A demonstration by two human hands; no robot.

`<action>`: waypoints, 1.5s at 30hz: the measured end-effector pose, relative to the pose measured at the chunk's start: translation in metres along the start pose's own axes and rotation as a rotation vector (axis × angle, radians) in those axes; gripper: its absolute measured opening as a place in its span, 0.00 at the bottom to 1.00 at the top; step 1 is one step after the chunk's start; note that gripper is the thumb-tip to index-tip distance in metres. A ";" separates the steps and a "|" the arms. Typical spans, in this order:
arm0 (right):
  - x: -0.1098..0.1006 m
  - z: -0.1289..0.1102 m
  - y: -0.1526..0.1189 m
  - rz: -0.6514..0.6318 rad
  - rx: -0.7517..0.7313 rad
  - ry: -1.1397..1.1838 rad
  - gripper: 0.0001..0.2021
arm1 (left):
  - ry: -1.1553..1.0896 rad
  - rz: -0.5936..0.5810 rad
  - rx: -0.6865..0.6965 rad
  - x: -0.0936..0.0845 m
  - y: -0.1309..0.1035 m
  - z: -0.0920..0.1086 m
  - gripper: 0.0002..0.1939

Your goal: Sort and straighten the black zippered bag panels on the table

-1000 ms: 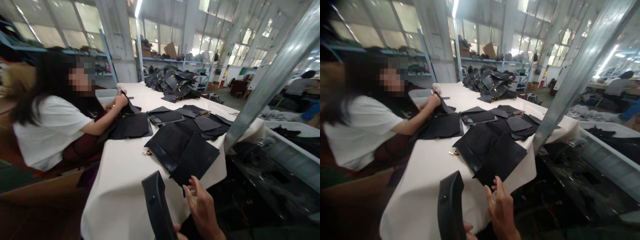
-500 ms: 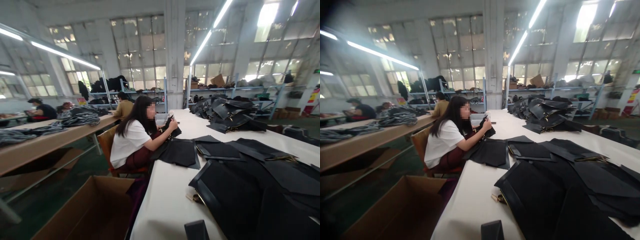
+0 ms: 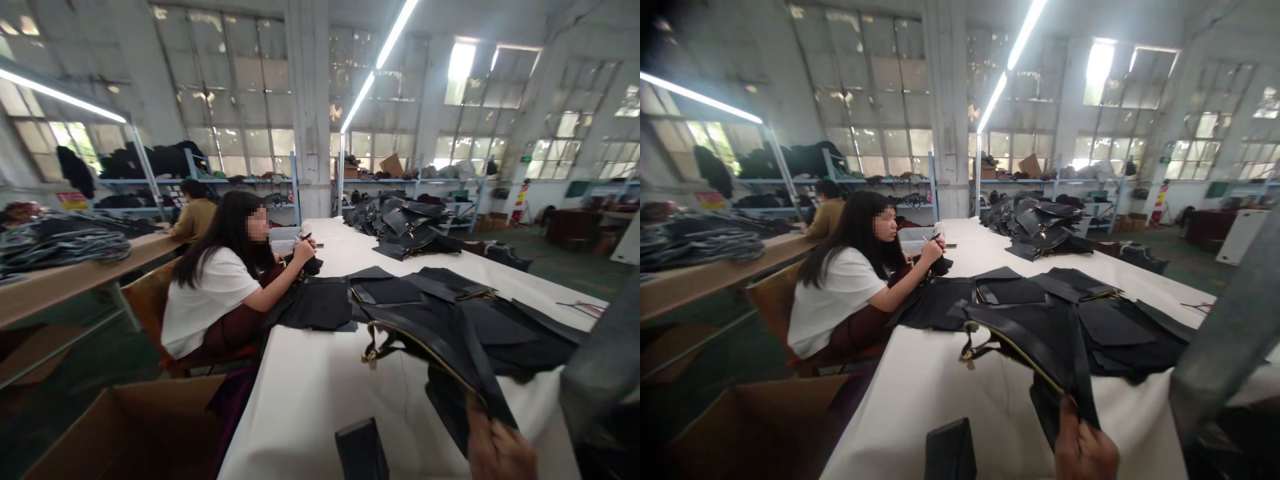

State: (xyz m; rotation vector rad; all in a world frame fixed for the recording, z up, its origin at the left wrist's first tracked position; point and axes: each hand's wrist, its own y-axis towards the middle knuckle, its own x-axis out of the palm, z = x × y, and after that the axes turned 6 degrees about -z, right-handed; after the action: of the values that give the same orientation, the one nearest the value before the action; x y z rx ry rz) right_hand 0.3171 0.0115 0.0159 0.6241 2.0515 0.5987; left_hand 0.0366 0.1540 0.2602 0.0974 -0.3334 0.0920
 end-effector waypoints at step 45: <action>0.050 -0.055 -0.030 -0.518 -0.026 0.502 0.17 | -0.145 0.217 0.036 -0.008 0.077 -0.078 0.24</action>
State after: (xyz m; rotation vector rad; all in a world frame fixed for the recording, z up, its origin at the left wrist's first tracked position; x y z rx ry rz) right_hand 0.2399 0.0106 -0.0058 -0.1047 2.5341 0.5001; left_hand 0.0458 0.2387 0.1904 0.1039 -0.4863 0.3067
